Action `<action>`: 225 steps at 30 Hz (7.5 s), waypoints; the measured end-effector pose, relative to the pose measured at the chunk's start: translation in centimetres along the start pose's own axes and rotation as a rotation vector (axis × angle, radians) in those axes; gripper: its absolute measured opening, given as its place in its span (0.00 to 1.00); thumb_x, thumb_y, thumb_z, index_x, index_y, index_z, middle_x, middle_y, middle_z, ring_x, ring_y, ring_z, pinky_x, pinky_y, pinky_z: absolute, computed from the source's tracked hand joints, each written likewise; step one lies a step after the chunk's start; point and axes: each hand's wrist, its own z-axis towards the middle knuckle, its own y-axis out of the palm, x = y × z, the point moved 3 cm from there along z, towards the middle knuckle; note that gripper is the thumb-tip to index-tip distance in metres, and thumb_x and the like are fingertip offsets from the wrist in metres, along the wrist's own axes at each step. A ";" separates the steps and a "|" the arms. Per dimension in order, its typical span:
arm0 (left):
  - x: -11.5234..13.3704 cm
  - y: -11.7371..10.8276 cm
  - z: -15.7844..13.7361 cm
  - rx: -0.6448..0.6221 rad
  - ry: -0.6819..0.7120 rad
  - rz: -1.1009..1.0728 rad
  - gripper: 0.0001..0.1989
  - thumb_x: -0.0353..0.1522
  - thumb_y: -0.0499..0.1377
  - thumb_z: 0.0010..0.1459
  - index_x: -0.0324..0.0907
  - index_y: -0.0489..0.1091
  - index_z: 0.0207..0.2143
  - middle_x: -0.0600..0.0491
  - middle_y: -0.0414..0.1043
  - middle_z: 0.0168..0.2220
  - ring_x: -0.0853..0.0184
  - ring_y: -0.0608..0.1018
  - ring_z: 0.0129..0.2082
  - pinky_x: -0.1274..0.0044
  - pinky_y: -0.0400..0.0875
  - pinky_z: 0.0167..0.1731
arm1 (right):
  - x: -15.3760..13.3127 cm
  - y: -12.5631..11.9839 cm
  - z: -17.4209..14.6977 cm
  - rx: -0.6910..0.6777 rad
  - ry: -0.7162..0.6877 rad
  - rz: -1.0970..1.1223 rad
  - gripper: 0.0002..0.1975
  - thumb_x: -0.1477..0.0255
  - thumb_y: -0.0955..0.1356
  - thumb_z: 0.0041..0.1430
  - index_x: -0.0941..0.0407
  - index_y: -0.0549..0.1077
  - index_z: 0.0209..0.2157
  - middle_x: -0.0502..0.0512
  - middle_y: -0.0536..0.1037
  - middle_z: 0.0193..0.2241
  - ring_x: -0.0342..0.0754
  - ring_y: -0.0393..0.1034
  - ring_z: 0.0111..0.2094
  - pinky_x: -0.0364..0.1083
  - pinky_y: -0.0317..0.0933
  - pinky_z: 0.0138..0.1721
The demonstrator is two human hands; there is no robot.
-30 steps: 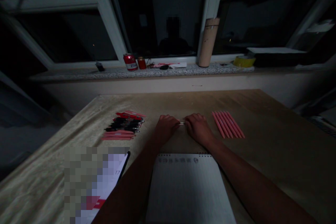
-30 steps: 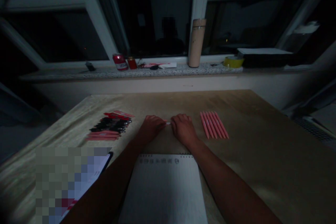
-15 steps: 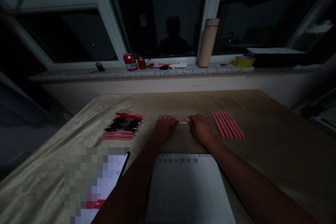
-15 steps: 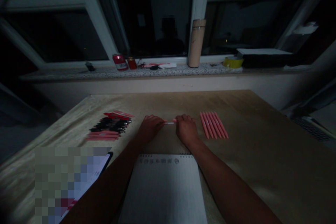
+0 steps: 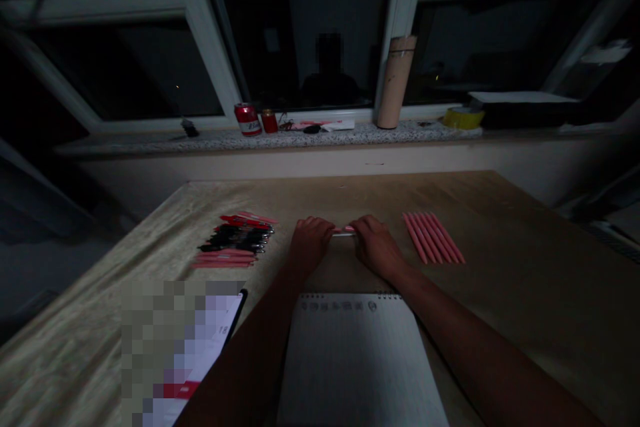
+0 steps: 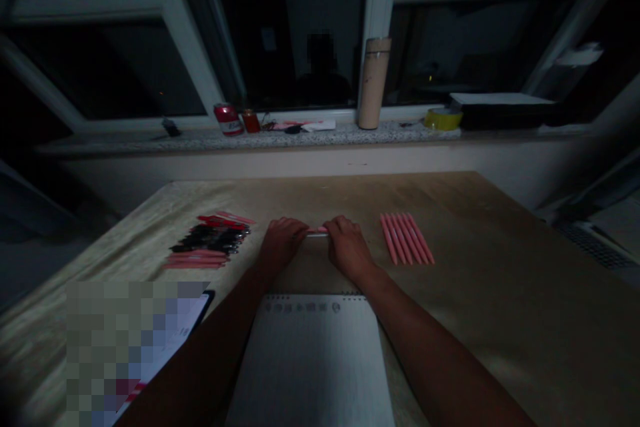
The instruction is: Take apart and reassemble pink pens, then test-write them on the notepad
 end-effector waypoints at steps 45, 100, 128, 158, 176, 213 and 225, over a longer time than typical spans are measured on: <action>0.4 0.5 -0.1 -0.050 0.081 -0.114 0.14 0.39 0.48 0.63 0.43 0.72 0.39 0.52 0.76 0.38 0.65 0.74 0.39 0.70 0.59 0.41 | -0.4 0.1 -0.1 -0.031 -0.108 0.079 0.19 0.81 0.62 0.56 0.55 0.69 0.49 0.57 0.69 0.41 0.49 0.61 0.45 0.47 0.52 0.45; -1.2 -0.2 -0.4 0.050 -0.109 0.063 0.06 0.29 0.53 0.54 0.41 0.70 0.31 0.51 0.73 0.33 0.63 0.73 0.37 0.70 0.61 0.40 | 0.8 0.0 -0.2 0.387 0.074 0.679 0.15 0.67 0.59 0.64 0.55 0.60 0.51 0.60 0.75 0.40 0.50 0.73 0.41 0.51 0.65 0.43; -0.7 -0.7 -0.4 -0.164 -0.121 0.223 0.07 0.31 0.55 0.51 0.42 0.73 0.32 0.47 0.73 0.34 0.60 0.72 0.39 0.68 0.61 0.40 | 0.9 0.0 -0.4 0.385 0.105 0.691 0.12 0.65 0.59 0.64 0.56 0.61 0.46 0.61 0.75 0.38 0.51 0.72 0.42 0.53 0.64 0.44; 1.3 -1.9 0.4 0.118 0.069 -0.134 0.11 0.35 0.48 0.64 0.41 0.68 0.38 0.51 0.71 0.40 0.67 0.70 0.43 0.73 0.61 0.46 | 0.2 -0.8 -0.1 0.365 -0.066 0.481 0.12 0.71 0.58 0.64 0.54 0.68 0.46 0.59 0.73 0.41 0.51 0.67 0.44 0.52 0.63 0.45; 1.9 -1.6 0.3 0.168 0.061 -0.165 0.11 0.35 0.48 0.64 0.42 0.69 0.37 0.52 0.74 0.38 0.68 0.72 0.41 0.73 0.60 0.46 | -0.4 -0.5 -0.2 0.247 -0.163 0.386 0.17 0.75 0.59 0.62 0.52 0.68 0.51 0.58 0.73 0.42 0.52 0.67 0.44 0.53 0.60 0.46; 1.1 -1.5 0.1 0.198 0.089 -0.122 0.09 0.34 0.50 0.62 0.41 0.67 0.35 0.52 0.73 0.35 0.66 0.72 0.37 0.72 0.60 0.41 | 0.3 -0.3 -0.2 0.362 0.042 0.687 0.10 0.67 0.62 0.63 0.55 0.68 0.44 0.58 0.75 0.40 0.49 0.70 0.42 0.49 0.62 0.45; 0.1 -1.0 0.0 0.111 0.013 -0.012 0.07 0.31 0.51 0.60 0.41 0.68 0.35 0.51 0.72 0.36 0.64 0.71 0.39 0.71 0.60 0.41 | 2.1 1.0 0.2 0.429 0.232 1.131 0.19 0.64 0.67 0.57 0.55 0.64 0.48 0.58 0.77 0.39 0.49 0.72 0.41 0.51 0.64 0.45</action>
